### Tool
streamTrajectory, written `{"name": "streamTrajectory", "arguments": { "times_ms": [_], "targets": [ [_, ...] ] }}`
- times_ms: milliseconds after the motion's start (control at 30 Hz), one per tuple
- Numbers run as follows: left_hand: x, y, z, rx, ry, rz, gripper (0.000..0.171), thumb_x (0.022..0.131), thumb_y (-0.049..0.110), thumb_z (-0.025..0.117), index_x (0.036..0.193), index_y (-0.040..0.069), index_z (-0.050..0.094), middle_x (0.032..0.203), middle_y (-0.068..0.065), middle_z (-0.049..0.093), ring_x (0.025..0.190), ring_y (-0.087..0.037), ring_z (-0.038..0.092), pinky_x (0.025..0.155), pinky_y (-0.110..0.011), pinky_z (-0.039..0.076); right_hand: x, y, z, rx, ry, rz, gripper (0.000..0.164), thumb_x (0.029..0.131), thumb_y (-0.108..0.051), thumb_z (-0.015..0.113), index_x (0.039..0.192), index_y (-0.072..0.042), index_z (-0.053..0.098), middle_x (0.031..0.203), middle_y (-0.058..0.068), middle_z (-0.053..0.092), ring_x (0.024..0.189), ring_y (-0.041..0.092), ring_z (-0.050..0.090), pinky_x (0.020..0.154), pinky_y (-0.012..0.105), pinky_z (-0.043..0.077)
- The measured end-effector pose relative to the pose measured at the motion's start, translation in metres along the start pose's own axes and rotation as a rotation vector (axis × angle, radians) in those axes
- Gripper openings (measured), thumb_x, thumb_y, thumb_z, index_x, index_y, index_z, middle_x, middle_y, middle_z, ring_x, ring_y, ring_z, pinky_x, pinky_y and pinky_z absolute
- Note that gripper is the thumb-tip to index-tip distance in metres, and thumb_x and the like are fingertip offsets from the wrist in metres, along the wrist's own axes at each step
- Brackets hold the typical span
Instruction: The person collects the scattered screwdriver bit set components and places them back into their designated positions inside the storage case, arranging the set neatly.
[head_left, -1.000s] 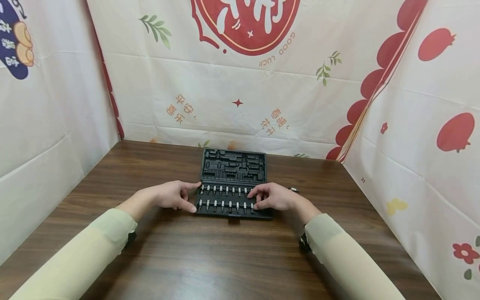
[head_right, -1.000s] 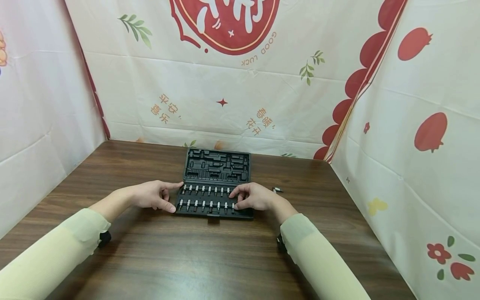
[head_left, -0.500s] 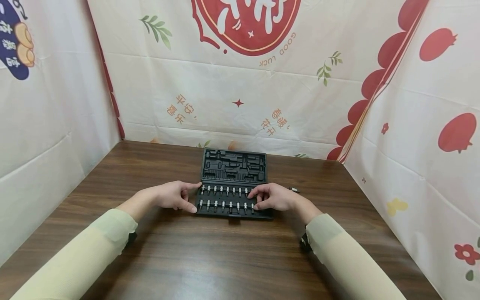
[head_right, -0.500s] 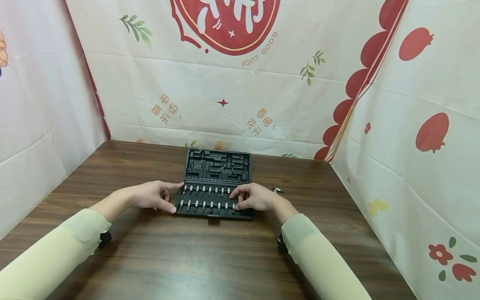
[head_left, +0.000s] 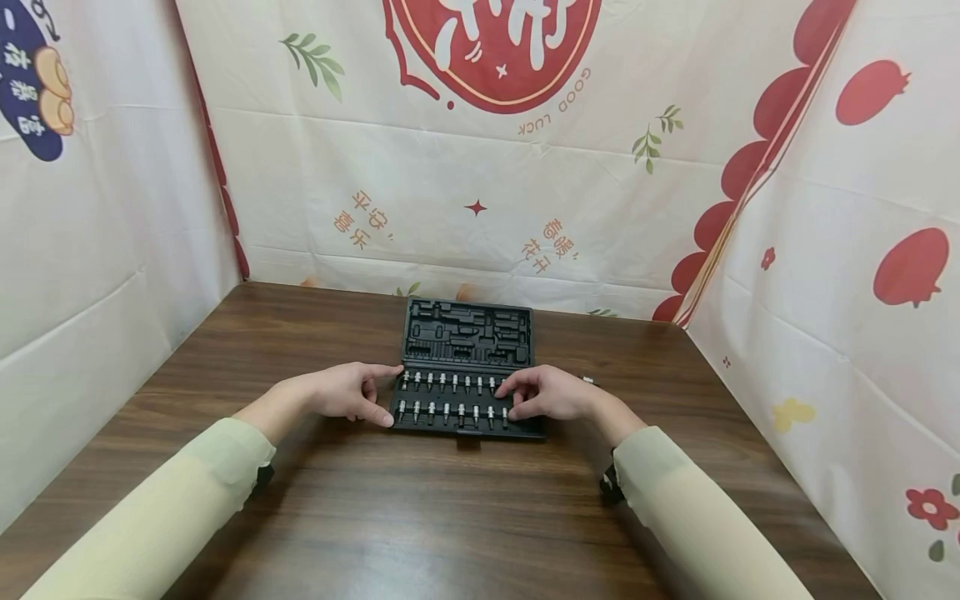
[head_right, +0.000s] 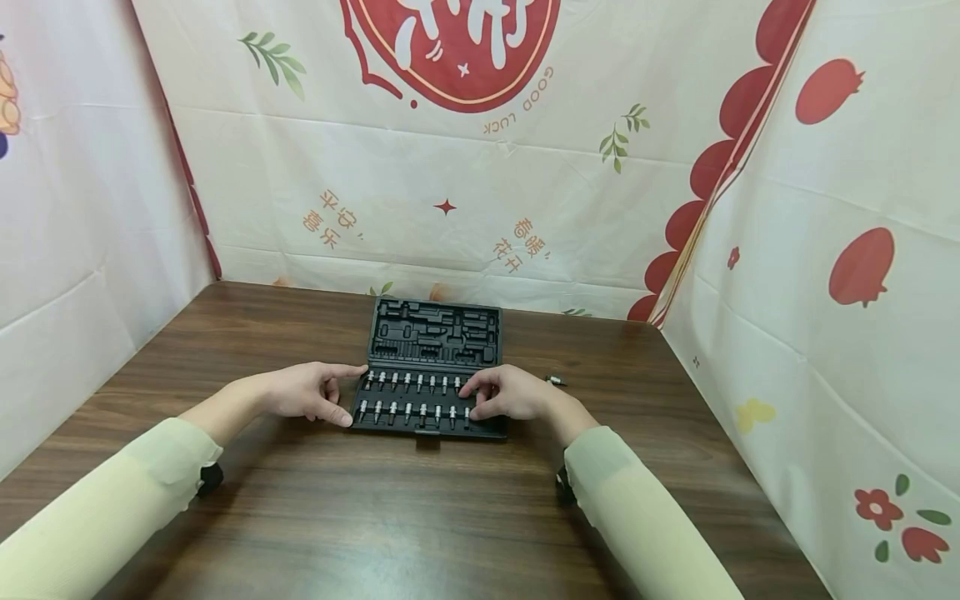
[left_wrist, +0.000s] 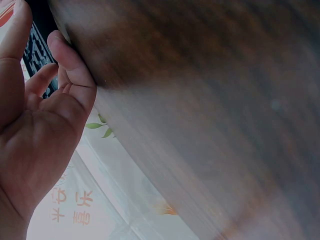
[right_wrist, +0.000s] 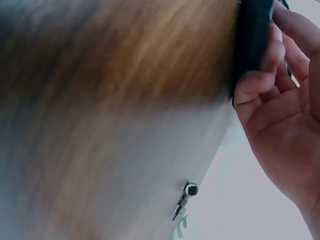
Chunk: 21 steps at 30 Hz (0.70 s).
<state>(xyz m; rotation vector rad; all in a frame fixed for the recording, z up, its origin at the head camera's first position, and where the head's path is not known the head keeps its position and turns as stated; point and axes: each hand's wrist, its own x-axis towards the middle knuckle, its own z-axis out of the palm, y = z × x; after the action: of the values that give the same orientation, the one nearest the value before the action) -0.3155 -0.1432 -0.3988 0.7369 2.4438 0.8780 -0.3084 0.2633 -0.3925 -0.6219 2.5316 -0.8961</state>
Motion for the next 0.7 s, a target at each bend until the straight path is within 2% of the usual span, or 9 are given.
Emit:
{"name": "streamTrajectory", "arguments": {
  "times_ms": [100, 333, 533, 700],
  "targets": [
    [0.000, 0.000, 0.000, 0.004, -0.001, 0.001, 0.097, 0.095, 0.034, 0.089, 0.173, 0.013, 0.035, 0.088, -0.006, 0.063, 0.070, -0.017, 0.058, 0.068, -0.033, 0.052, -0.006, 0.001, -0.005, 0.044, 0.033, -0.007, 0.031, 0.101, -0.021, 0.082, 0.132, -0.019, 0.078, 0.100, 0.000, 0.074, 0.089, 0.018, 0.062, 0.080, 0.033, 0.051],
    [0.001, 0.001, 0.000, 0.005, -0.002, -0.003, 0.097, 0.095, 0.034, 0.089, 0.173, 0.013, 0.035, 0.087, -0.007, 0.064, 0.072, -0.016, 0.059, 0.069, -0.033, 0.053, -0.025, 0.016, -0.024, 0.156, 0.132, 0.012, 0.035, 0.102, -0.027, 0.081, 0.134, -0.013, 0.077, 0.106, 0.002, 0.076, 0.083, 0.022, 0.061, 0.066, 0.034, 0.052],
    [0.001, 0.002, -0.001, -0.006, 0.000, -0.008, 0.097, 0.095, 0.033, 0.089, 0.173, 0.012, 0.036, 0.085, -0.007, 0.064, 0.072, -0.016, 0.060, 0.070, -0.033, 0.054, -0.042, 0.037, -0.040, 0.178, 0.203, 0.023, 0.040, 0.104, -0.029, 0.079, 0.136, -0.007, 0.074, 0.111, 0.010, 0.072, 0.089, 0.022, 0.063, 0.073, 0.036, 0.057],
    [0.000, 0.001, -0.001, -0.008, -0.005, -0.008, 0.097, 0.095, 0.033, 0.089, 0.173, 0.012, 0.036, 0.085, -0.006, 0.064, 0.071, -0.016, 0.059, 0.070, -0.033, 0.053, -0.056, 0.056, -0.051, 0.183, 0.246, 0.056, 0.043, 0.105, -0.031, 0.077, 0.139, -0.006, 0.072, 0.114, 0.021, 0.069, 0.092, 0.029, 0.064, 0.073, 0.036, 0.057]
  ]
}}
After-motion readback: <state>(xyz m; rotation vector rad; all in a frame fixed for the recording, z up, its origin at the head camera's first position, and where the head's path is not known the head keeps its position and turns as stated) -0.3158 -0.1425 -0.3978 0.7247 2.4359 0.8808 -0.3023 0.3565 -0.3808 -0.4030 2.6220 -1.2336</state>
